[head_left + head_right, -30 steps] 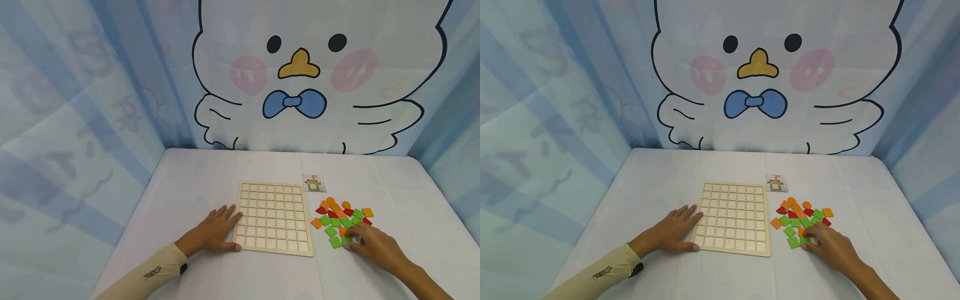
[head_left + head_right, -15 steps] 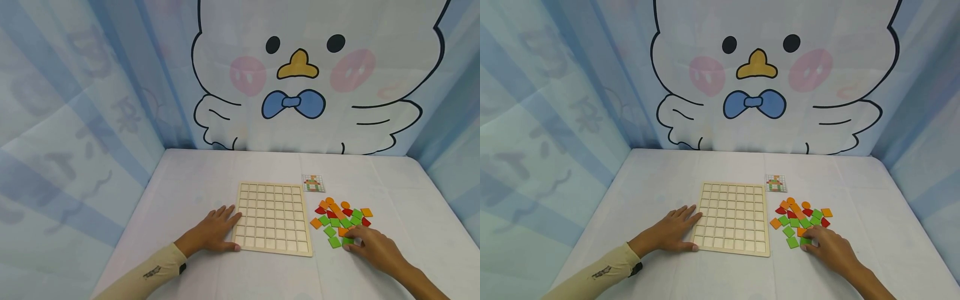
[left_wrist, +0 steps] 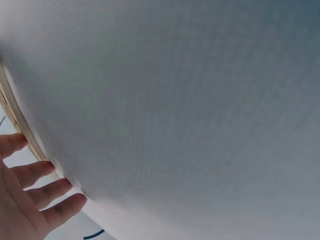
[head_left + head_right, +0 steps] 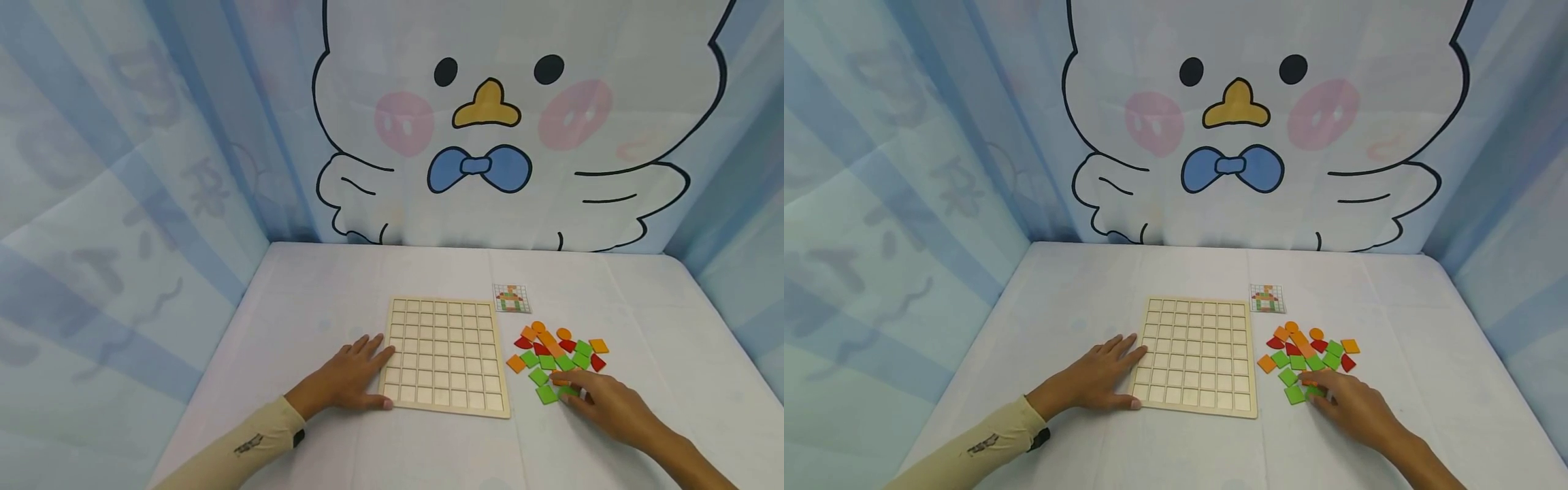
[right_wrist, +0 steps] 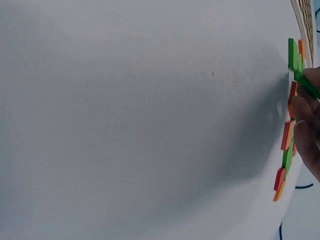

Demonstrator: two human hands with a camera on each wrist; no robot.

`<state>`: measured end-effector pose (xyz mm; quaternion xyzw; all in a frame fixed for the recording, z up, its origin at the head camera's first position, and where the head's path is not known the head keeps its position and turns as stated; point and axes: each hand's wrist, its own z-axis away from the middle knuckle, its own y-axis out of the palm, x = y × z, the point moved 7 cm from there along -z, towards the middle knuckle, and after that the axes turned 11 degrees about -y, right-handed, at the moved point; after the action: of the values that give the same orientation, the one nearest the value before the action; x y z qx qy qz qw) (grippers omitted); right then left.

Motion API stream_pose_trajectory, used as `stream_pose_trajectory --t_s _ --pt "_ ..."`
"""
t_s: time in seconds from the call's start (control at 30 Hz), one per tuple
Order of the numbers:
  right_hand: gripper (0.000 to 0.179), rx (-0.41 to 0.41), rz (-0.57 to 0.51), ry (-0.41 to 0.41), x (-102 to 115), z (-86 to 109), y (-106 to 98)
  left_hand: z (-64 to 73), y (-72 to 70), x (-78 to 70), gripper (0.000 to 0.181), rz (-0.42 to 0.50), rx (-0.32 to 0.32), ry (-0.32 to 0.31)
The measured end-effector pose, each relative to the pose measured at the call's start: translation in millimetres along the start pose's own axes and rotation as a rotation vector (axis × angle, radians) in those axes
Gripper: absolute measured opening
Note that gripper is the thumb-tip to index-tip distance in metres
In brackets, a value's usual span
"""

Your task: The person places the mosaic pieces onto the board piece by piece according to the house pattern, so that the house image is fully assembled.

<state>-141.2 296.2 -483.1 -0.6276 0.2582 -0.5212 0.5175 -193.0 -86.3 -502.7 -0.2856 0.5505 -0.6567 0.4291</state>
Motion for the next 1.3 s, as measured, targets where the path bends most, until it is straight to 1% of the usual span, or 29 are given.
stream_pose_trajectory --t_s 0.2,0.27,0.5,0.73,1.0,1.1,1.2,1.3 --pt "0.026 0.002 -0.005 0.008 7 -6.1 -2 0.1 -0.5 0.2 0.095 -0.009 -0.002 -0.011" --pt "0.027 -0.002 -0.015 0.013 9 -7.7 -3 -0.1 0.0 0.4 0.096 -0.01 0.002 -0.016" --pt "0.033 -0.054 -0.041 -0.019 20 -12.3 -8 -0.3 0.6 0.9 0.096 -0.006 0.012 -0.025" --pt "0.033 -0.016 -0.138 -0.046 31 -19.1 -6 0.8 -0.2 0.2 0.096 -0.014 0.013 -0.021" --pt "0.035 0.033 -0.199 -0.066 41 -28.1 -2 1.3 -2.2 0.1 0.096 -0.009 0.015 -0.028" --pt "0.033 0.019 -0.203 -0.094 46 -31.1 -2 0.4 -1.5 0.1 0.096 -0.021 0.019 -0.027" --pt "0.031 -0.014 -0.197 -0.144 52 -34.1 -2 -0.5 -0.5 0.2 0.096 -0.017 0.019 -0.024" --pt "0.03 -0.041 -0.218 -0.196 59 -38.0 0 0.2 0.0 0.8 0.096 -0.008 0.029 -0.028"
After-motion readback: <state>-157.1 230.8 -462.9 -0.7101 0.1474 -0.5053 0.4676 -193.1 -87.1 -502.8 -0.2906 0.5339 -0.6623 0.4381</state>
